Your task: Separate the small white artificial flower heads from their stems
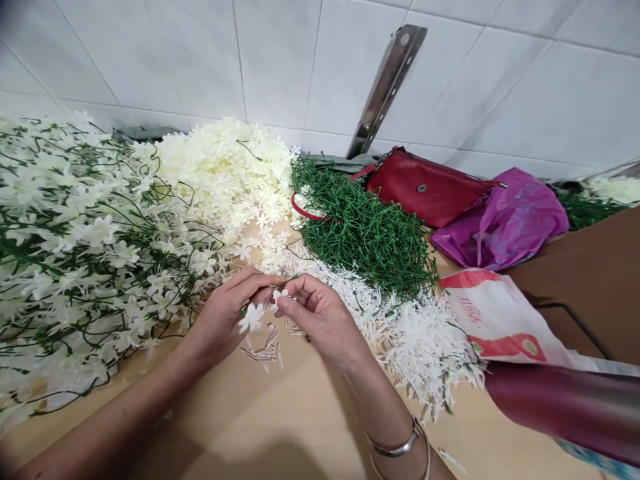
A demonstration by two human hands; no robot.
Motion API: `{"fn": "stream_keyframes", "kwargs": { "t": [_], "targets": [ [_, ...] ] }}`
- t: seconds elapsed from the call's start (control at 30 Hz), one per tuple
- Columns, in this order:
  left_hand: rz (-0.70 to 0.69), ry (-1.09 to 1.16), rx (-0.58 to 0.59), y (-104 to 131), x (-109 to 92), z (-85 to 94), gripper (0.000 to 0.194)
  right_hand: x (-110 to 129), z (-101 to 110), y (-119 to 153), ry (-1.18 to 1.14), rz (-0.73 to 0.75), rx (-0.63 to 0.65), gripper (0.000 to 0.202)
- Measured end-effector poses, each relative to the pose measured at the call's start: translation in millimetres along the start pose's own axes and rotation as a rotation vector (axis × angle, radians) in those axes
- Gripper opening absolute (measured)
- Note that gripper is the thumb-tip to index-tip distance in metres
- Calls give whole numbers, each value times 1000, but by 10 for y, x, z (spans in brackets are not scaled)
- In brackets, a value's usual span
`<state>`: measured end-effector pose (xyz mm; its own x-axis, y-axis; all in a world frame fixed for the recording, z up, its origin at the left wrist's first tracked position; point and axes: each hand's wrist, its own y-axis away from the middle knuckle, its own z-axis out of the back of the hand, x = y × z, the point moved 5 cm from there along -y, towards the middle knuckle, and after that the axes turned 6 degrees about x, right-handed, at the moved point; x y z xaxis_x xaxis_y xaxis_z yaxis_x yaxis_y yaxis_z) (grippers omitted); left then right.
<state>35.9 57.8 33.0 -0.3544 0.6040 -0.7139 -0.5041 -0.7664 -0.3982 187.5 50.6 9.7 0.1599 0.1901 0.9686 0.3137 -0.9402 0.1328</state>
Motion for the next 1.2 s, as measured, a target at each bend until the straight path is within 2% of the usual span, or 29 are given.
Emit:
{"fn": "stream_keyframes", "kwargs": {
  "t": [0.17, 0.27, 0.33, 0.47, 0.77, 0.93, 1.2],
  "targets": [
    [135, 33, -89, -6, 60, 110, 19, 69, 35, 21, 9, 49, -7, 31],
    [239, 166, -143, 14, 105, 171, 20, 97, 15, 21, -52, 68, 1, 29],
    [294, 261, -130, 21, 109, 175, 22, 95, 25, 15, -106, 79, -41, 26],
    [288, 369, -69, 16, 68, 127, 22, 79, 49, 5, -148, 130, -94, 22],
    [403, 539, -90, 20, 179, -15, 22, 1, 77, 6, -8, 175, -64, 11],
    [395, 532, -50, 33, 155, -38, 19, -41, 50, -13, 4, 134, -68, 11],
    [364, 439, -56, 51, 151, -41, 20, -79, 51, 5, 44, 54, -79, 22]
  ]
}}
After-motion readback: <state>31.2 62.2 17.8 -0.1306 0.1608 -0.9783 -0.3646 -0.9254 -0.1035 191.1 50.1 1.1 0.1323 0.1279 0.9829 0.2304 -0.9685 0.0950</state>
